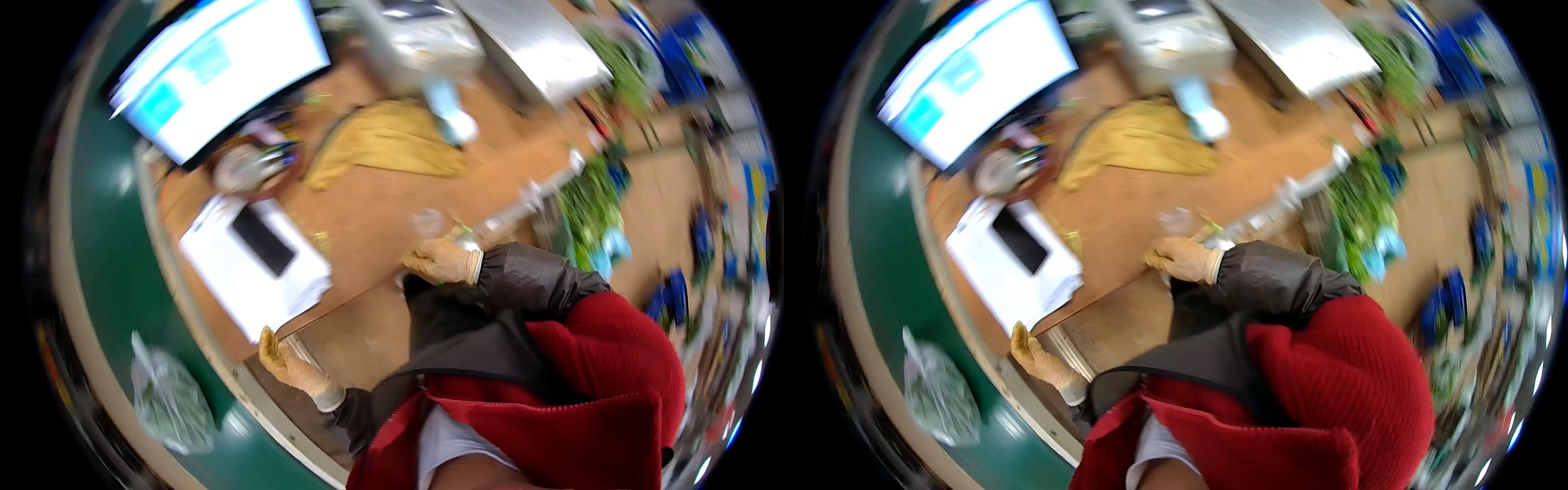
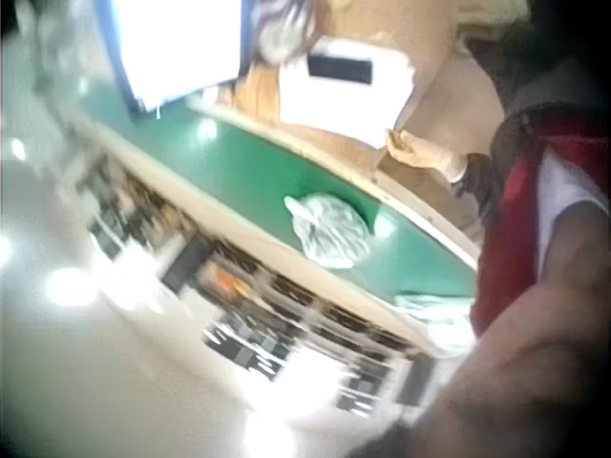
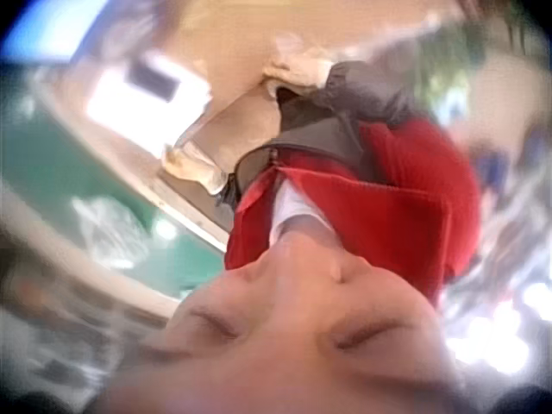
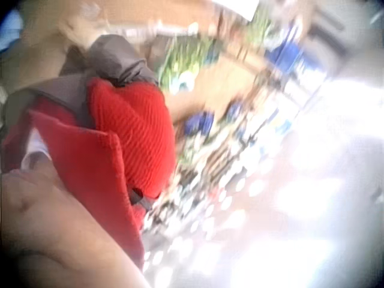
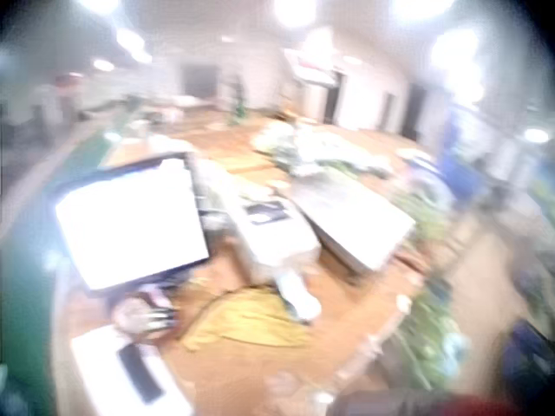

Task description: The person gathers leafy green vegetables with red roots, trims them with shears, and places them into plastic bags on a digital scale. The person repeats this process for multiple bunches, adjusting the bags and interacting with a tablet at the workstation.

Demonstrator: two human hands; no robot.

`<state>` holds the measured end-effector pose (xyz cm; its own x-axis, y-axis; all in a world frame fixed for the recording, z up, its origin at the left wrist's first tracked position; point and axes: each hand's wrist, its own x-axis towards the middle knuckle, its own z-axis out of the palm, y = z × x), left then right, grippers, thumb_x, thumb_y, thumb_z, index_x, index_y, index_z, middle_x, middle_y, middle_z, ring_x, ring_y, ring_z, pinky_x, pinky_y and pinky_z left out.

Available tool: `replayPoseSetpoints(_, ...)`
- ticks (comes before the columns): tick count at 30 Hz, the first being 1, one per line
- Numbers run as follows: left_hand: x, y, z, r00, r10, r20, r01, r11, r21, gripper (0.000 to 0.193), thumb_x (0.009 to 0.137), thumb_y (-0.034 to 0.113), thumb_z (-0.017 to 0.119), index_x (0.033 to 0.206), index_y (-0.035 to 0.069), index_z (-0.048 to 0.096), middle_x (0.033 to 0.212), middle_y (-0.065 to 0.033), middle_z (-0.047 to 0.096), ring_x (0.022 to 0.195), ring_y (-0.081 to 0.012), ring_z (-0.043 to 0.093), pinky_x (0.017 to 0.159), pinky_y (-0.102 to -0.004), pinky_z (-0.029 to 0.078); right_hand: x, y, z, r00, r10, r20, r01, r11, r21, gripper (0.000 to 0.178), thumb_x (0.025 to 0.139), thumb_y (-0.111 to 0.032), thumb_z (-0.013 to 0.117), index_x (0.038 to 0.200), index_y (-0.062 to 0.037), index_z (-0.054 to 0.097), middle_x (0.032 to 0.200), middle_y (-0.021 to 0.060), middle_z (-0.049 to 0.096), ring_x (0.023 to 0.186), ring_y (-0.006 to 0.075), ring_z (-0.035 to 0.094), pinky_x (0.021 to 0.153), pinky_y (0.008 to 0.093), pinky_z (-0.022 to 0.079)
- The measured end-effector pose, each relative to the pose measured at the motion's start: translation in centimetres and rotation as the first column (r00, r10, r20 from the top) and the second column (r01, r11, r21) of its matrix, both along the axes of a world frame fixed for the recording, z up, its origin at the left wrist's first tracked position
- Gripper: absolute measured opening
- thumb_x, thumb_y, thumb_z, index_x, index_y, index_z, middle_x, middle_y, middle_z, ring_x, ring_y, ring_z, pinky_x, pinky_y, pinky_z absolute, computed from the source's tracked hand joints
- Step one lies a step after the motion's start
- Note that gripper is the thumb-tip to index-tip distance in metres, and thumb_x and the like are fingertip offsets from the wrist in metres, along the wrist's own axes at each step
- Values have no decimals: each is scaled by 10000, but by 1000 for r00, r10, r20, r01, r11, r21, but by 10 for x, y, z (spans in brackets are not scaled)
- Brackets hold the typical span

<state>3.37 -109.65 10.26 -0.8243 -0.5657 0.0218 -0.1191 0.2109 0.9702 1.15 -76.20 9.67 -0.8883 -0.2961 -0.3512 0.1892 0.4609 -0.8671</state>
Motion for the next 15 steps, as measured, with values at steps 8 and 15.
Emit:
replayPoseSetpoints(8, -54, 147, 14, 789, -613, 25, 613, 790, 30, 291, 867, -49, 410, 1109, -31, 570, 1115, -127, 601, 1065, -205, 551, 981, -324, 397, 192, 252, -94, 277, -953, 124, 928, 299, 224, 211, 871, -204, 611, 936, -11, 668, 825, 71, 680, 737, 124, 619, 663, 260, 495)
replayPoseSetpoints(15, -43, 258, 23, 498, -863, 89, 865, 486, -128, 203, 871, -46, 447, 994, -19, 606, 1038, -113, 628, 984, -206, 580, 915, -316, 435, 106, 377, -167, -45, -946, -322, 998, -55, 20, 359, 804, -293, 603, 1004, -2, 667, 938, 186, 672, 886, 313, 643, 787, 366, 479)
